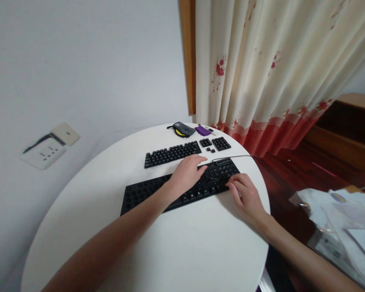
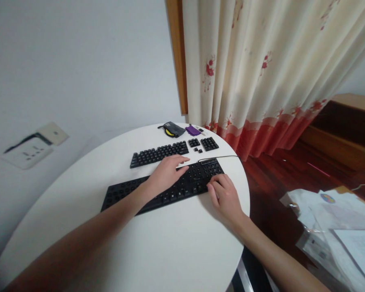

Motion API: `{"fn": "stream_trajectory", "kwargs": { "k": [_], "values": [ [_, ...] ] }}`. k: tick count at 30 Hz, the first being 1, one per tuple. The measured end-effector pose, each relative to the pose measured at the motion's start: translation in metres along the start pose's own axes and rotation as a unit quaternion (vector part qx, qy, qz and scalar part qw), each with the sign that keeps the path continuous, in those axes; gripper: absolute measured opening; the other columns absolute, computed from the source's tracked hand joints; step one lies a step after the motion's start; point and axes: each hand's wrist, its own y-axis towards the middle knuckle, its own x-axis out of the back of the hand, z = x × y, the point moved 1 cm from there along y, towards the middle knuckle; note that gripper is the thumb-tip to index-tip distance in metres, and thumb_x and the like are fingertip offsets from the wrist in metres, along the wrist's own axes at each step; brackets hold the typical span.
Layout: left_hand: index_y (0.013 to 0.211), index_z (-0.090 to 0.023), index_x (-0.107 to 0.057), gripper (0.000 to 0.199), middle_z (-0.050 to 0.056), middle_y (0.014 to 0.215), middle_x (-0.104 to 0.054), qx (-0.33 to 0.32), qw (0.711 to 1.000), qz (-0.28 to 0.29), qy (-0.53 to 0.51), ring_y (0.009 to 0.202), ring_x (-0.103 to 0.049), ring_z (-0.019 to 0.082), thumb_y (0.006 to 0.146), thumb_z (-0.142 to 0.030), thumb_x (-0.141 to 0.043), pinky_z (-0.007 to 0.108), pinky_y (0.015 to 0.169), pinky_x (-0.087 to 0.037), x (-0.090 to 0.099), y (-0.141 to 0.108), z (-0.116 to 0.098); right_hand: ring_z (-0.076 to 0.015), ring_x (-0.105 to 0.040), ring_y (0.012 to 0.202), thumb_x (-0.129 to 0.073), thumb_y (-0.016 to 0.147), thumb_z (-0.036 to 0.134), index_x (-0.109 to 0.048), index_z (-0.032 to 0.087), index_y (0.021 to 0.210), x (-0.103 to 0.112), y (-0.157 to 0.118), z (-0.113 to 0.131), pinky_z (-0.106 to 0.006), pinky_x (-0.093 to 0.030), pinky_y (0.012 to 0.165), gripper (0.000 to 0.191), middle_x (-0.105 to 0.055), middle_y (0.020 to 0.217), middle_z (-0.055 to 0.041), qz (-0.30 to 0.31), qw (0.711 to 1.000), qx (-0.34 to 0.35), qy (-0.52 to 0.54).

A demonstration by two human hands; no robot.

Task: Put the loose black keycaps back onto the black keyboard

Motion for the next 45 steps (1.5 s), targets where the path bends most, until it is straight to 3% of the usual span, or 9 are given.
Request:
{"fn": "stream_trajectory", "kwargs": {
  "k": [5, 9, 15, 22, 30, 35, 38, 42, 45],
  "values": [
    [0.110, -0.020, -0.073, 0.024, 0.008, 0.105, -0.072, 0.030, 0.995, 0.000, 0.100, 0.106, -0.058, 0.027, 0.089, -0.027, -0.065, 0.037, 0.094, -0.047, -0.008, 0.061, 0.023, -0.0243, -0.056, 0.096, -0.052, 0.094, 0.020, -0.067, 0.022, 0.106, 0.005, 0.012, -0.006, -0.042, -0.048, 0.084, 0.019, -0.064, 0.100, -0.0085, -0.032, 0.999, -0.009, -0.010],
    [0.108, -0.020, -0.075, 0.024, 0.010, 0.101, -0.072, 0.041, 0.990, 0.027, 0.133, 0.104, -0.056, 0.028, 0.088, -0.028, -0.065, 0.037, 0.089, -0.047, -0.026, 0.092, 0.035, -0.0262, -0.054, 0.092, -0.054, 0.093, 0.022, -0.072, 0.022, 0.106, 0.010, 0.056, -0.023, -0.044, -0.046, 0.082, 0.022, -0.064, 0.098, -0.0100, -0.017, 0.996, -0.004, -0.089],
    [0.104, -0.018, -0.076, 0.021, 0.013, 0.104, -0.066, 0.055, 0.986, 0.038, 0.151, 0.109, -0.052, 0.029, 0.087, -0.028, -0.068, 0.037, 0.089, -0.046, -0.049, 0.105, 0.038, -0.0307, -0.049, 0.101, -0.059, 0.091, 0.027, -0.077, 0.025, 0.102, -0.011, 0.131, -0.064, -0.043, -0.040, 0.081, 0.020, -0.063, 0.108, -0.0127, 0.097, 0.971, -0.016, -0.220],
    [0.099, -0.006, -0.072, 0.022, 0.019, 0.104, -0.063, 0.057, 0.984, 0.039, 0.162, 0.110, -0.052, 0.031, 0.088, -0.023, -0.063, 0.039, 0.088, -0.047, -0.057, 0.102, 0.039, -0.0309, -0.045, 0.107, -0.065, 0.088, 0.027, -0.077, 0.025, 0.102, -0.045, 0.158, -0.080, -0.041, -0.032, 0.082, 0.018, -0.062, 0.110, -0.0132, 0.189, 0.946, 0.017, -0.261],
    [0.095, -0.016, -0.076, 0.018, 0.012, 0.099, -0.068, 0.034, 0.989, 0.043, 0.139, 0.105, -0.057, 0.028, 0.087, -0.021, -0.061, 0.037, 0.090, -0.049, -0.048, 0.089, 0.031, -0.0285, -0.049, 0.107, -0.065, 0.087, 0.023, -0.076, 0.019, 0.091, -0.050, 0.162, -0.082, -0.040, -0.030, 0.084, 0.012, -0.068, 0.101, -0.0114, 0.212, 0.951, 0.044, -0.223],
    [0.091, -0.018, -0.077, 0.014, 0.007, 0.091, -0.073, 0.048, 0.998, 0.031, 0.032, 0.095, -0.065, 0.024, 0.082, -0.020, -0.066, 0.034, 0.092, -0.049, -0.035, 0.064, 0.015, -0.0244, -0.058, 0.098, -0.062, 0.088, 0.022, -0.073, 0.019, 0.091, -0.035, 0.152, -0.073, -0.037, -0.038, 0.085, 0.011, -0.071, 0.097, -0.0084, 0.132, 0.983, 0.018, -0.125],
    [0.091, -0.019, -0.076, 0.013, 0.003, 0.090, -0.075, 0.026, 0.996, 0.043, -0.076, 0.085, -0.068, 0.019, 0.081, -0.019, -0.067, 0.030, 0.084, -0.051, -0.027, 0.037, 0.000, -0.0222, -0.062, 0.089, -0.061, 0.089, 0.024, -0.072, 0.019, 0.094, -0.024, 0.127, -0.061, -0.037, -0.045, 0.082, 0.013, -0.072, 0.093, -0.0078, 0.065, 0.998, 0.005, -0.016],
    [0.095, -0.020, -0.074, 0.016, 0.001, 0.087, -0.075, 0.036, 0.989, 0.054, -0.133, 0.078, -0.068, 0.017, 0.079, -0.020, -0.071, 0.028, 0.077, -0.051, -0.024, 0.003, -0.015, -0.0217, -0.065, 0.089, -0.064, 0.086, 0.025, -0.071, 0.021, 0.096, -0.014, 0.079, -0.044, -0.037, -0.050, 0.083, 0.013, -0.072, 0.094, -0.0057, 0.055, 0.995, -0.039, 0.072],
    [0.104, -0.021, -0.073, 0.023, 0.000, 0.090, -0.074, 0.033, 0.988, 0.045, -0.145, 0.082, -0.067, 0.017, 0.080, -0.021, -0.072, 0.030, 0.081, -0.051, -0.029, -0.012, -0.018, -0.0222, -0.067, 0.085, -0.066, 0.084, 0.029, -0.072, 0.022, 0.095, -0.008, 0.046, -0.035, -0.038, -0.054, 0.079, 0.014, -0.073, 0.093, -0.0058, 0.038, 0.990, -0.092, 0.102]
  ]
}}
